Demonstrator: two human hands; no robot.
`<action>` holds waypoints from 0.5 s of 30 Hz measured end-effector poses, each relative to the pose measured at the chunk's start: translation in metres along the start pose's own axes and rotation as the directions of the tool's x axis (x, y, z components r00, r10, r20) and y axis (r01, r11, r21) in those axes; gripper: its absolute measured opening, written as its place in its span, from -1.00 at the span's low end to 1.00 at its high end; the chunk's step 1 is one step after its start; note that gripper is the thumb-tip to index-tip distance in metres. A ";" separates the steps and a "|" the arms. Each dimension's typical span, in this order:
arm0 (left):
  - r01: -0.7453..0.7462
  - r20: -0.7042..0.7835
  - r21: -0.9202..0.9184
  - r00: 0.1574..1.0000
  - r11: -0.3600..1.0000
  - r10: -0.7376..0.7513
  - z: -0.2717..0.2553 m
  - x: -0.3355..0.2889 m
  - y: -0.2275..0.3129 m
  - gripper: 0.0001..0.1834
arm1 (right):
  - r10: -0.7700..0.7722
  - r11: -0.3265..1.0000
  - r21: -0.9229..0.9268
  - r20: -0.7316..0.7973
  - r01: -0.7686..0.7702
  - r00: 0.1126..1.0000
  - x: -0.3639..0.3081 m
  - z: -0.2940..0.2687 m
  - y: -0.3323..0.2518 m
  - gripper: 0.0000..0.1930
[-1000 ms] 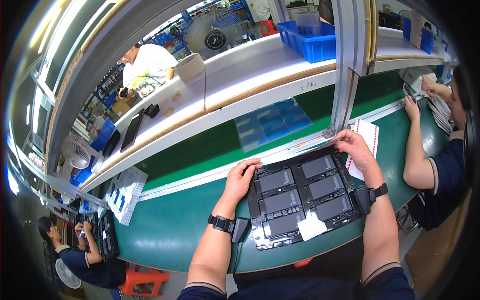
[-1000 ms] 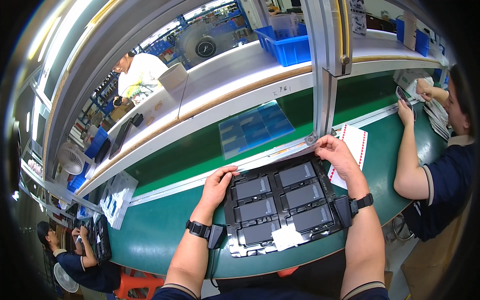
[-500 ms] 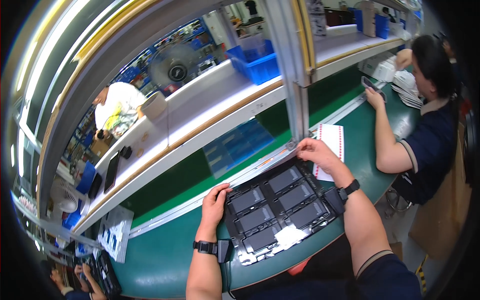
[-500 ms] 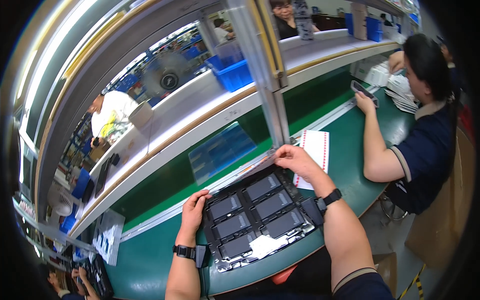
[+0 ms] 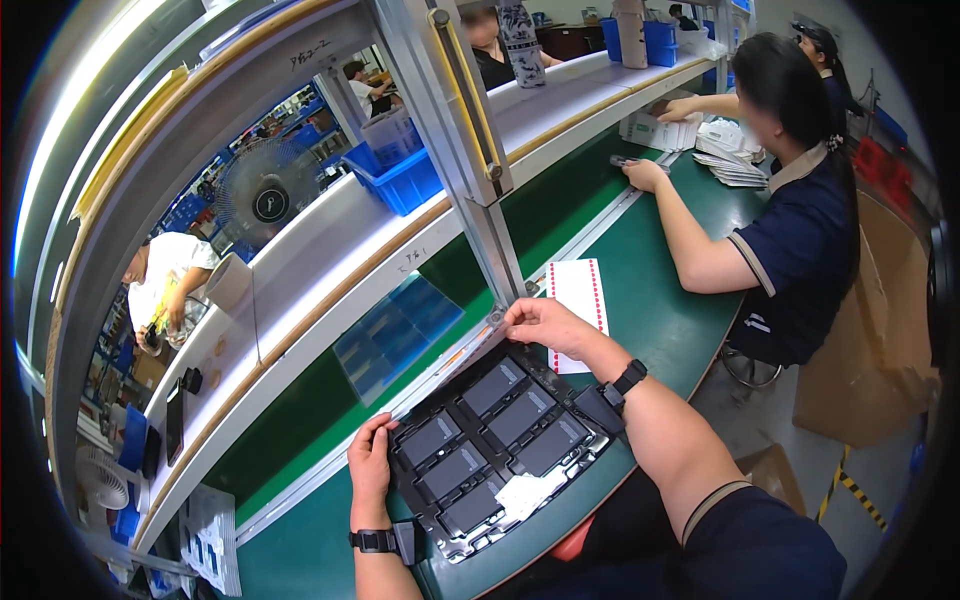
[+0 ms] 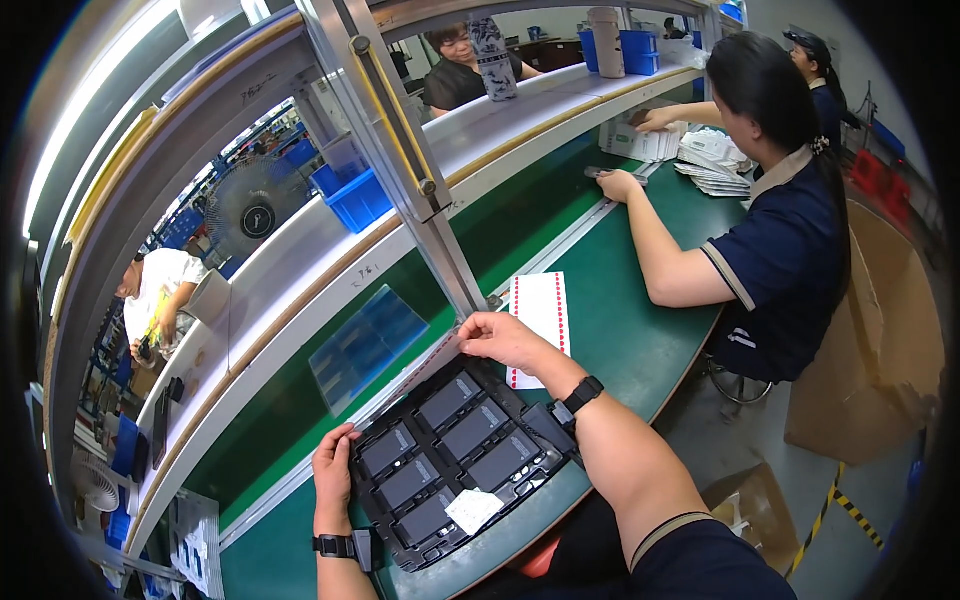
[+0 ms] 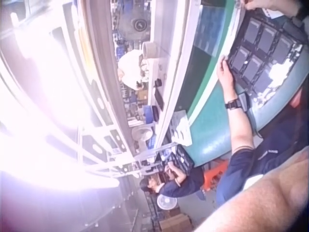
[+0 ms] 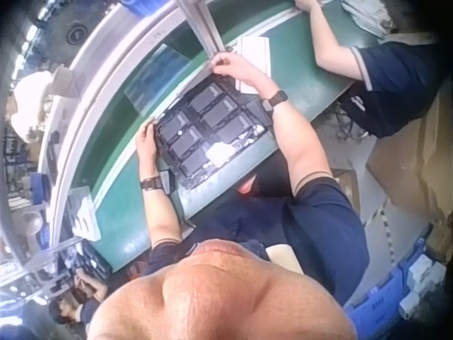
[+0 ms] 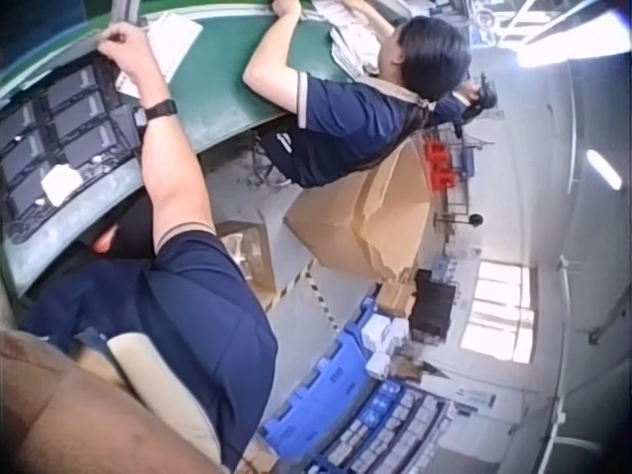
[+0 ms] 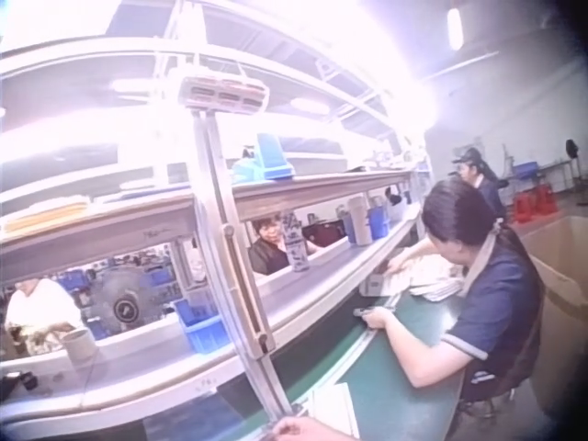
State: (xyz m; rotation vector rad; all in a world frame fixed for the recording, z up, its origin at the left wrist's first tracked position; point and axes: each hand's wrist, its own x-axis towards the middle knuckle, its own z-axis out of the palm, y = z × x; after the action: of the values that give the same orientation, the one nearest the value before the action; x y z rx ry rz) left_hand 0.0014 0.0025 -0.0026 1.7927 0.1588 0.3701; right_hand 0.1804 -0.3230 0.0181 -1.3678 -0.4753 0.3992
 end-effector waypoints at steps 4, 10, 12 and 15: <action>0.007 -0.001 -0.022 1.000 1.000 -0.007 0.000 -0.001 0.002 -0.77 | 0.000 1.000 -0.007 -0.001 0.000 1.000 0.002 -0.001 0.004 -0.89; -0.002 0.001 -0.033 1.000 0.999 0.003 0.001 -0.003 0.001 -0.77 | -0.005 1.000 0.000 0.003 0.005 1.000 0.000 -0.002 0.003 -0.89; -0.004 0.012 -0.032 1.000 0.999 0.004 0.001 -0.002 0.001 -0.77 | 0.004 1.000 -0.018 0.006 -0.003 1.000 -0.003 -0.002 0.000 -0.89; -0.011 0.032 0.012 0.999 1.000 0.011 0.002 0.000 0.000 -0.77 | -0.010 1.000 -0.016 0.001 0.010 1.000 -0.004 -0.005 0.001 -0.89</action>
State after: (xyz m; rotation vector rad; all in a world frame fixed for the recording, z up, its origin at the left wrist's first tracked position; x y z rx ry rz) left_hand 0.0015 0.0008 -0.0030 1.8114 0.1291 0.3485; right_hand 0.1796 -0.3287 0.0162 -1.3806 -0.4867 0.3886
